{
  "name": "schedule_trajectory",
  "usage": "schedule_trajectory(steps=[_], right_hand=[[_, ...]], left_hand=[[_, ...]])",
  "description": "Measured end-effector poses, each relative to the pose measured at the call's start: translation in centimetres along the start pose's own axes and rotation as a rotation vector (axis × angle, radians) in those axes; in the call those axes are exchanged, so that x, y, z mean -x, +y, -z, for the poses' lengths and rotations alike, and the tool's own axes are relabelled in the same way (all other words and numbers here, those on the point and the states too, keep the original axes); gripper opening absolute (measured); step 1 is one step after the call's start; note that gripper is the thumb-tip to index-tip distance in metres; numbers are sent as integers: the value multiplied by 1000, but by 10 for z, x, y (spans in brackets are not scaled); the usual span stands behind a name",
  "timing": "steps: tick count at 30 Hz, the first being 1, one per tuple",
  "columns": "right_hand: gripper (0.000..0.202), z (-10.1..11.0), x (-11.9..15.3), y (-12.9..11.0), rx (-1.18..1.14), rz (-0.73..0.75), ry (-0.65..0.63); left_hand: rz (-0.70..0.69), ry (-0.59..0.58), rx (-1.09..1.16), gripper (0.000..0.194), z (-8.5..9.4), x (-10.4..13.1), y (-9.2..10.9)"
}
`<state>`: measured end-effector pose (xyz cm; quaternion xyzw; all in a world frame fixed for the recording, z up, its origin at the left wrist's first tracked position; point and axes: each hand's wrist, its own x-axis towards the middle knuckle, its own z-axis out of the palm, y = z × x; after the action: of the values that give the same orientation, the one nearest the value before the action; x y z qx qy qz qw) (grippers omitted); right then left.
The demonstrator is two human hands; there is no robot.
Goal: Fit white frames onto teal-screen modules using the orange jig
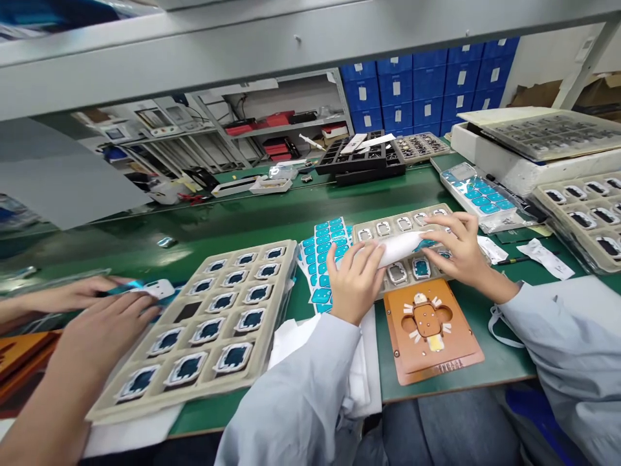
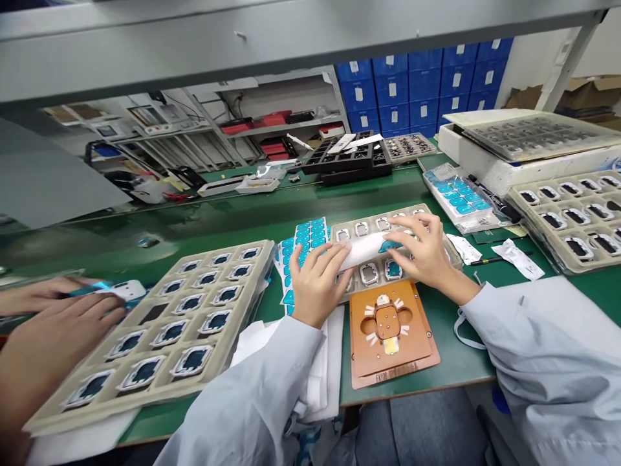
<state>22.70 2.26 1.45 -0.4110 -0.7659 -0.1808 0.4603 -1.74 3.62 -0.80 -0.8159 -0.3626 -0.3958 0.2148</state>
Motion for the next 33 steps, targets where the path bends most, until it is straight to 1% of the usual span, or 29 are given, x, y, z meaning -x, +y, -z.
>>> schedule_trajectory(steps=[2,3,6,8,10,12,13,15,17,18,20,23,27,29,31,33], right_hand=[[12,5,-1,-3,-28,27,29],[13,8,-1,-6,-59,54,47],[21,26,-1,-19,-198,141,51],[24,38,2,-31,-278,217,-14],[21,48,5,-42,-331,318,-116],[18,53,9,-51,-355,418,-223],[17,53,10,-54,-355,452,-273],[15,52,12,-56,-347,487,-356],[12,50,13,-56,-356,489,-417],[11,49,13,-55,-365,484,-433],[13,50,13,-53,-378,478,-455],[14,52,12,-52,-374,471,-510],[14,53,10,-52,-420,434,-565],[13,52,9,-50,-472,406,-541],[12,50,8,-45,-501,339,-445],[14,48,7,-38,-505,220,-334]], left_hand=[[27,-17,-3,31,0,0,0],[57,-34,-4,31,0,0,-1],[184,-140,1,39,-2,0,-3],[248,-242,0,47,-4,0,-4],[280,-328,-4,54,-5,1,-5],[256,-371,9,57,-5,2,-6],[211,-380,32,55,-4,2,-6],[77,-395,101,49,-2,1,-7],[-22,-416,146,43,0,-1,-7],[-32,-431,148,42,0,-1,-7],[12,-463,121,42,-1,0,-7],[121,-501,60,45,-4,2,-7],[230,-491,16,52,-5,4,-7],[184,-475,53,49,-3,3,-6],[60,-503,149,40,-2,2,-7],[-21,-564,239,35,-1,3,-7]])
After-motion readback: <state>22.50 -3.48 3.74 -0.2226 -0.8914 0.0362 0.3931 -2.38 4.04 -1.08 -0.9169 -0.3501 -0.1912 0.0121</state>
